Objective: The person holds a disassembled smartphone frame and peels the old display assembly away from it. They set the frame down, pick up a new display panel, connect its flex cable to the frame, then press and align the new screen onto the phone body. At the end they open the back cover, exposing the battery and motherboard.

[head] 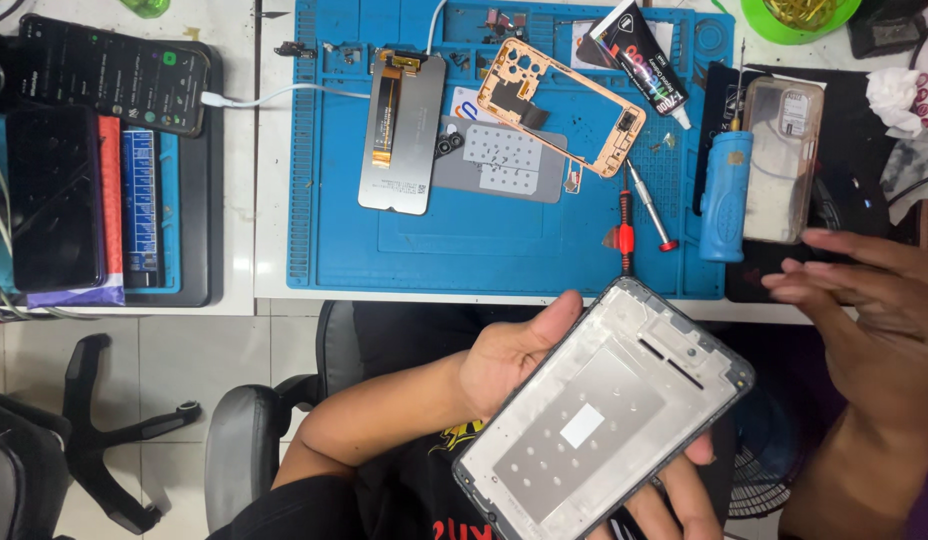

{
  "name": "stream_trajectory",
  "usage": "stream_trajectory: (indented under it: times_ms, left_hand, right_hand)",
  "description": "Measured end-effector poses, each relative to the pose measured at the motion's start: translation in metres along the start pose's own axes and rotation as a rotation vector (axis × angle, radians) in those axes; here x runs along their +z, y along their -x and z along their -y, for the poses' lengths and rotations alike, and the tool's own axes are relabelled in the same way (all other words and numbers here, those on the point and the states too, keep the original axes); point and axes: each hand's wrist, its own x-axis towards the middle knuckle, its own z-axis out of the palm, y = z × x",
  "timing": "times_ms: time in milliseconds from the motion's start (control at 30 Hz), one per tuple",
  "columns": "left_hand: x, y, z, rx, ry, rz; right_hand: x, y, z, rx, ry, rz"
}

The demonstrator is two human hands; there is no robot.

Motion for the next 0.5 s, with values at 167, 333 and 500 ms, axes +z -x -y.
stream_trajectory:
  times_ms: [167, 333, 500]
  left_hand:
    - [0.006, -0.004, -0.003, -0.024, 0.041, -0.008]
    - [0.021, -0.015, -0.014, -0.108, 0.208, -0.006]
    - [0.029, -0.025, -0.040, -0.289, -0.208, 0.023]
  right_hand:
    - [0.005, -0.007, 0.013, -0.046, 0.057, 0.031]
    - [0.014, -0.016, 0.032, 0.119, 0.283, 0.002]
    - [0.019, -0.054, 0.074, -0.141, 0.542, 0.097]
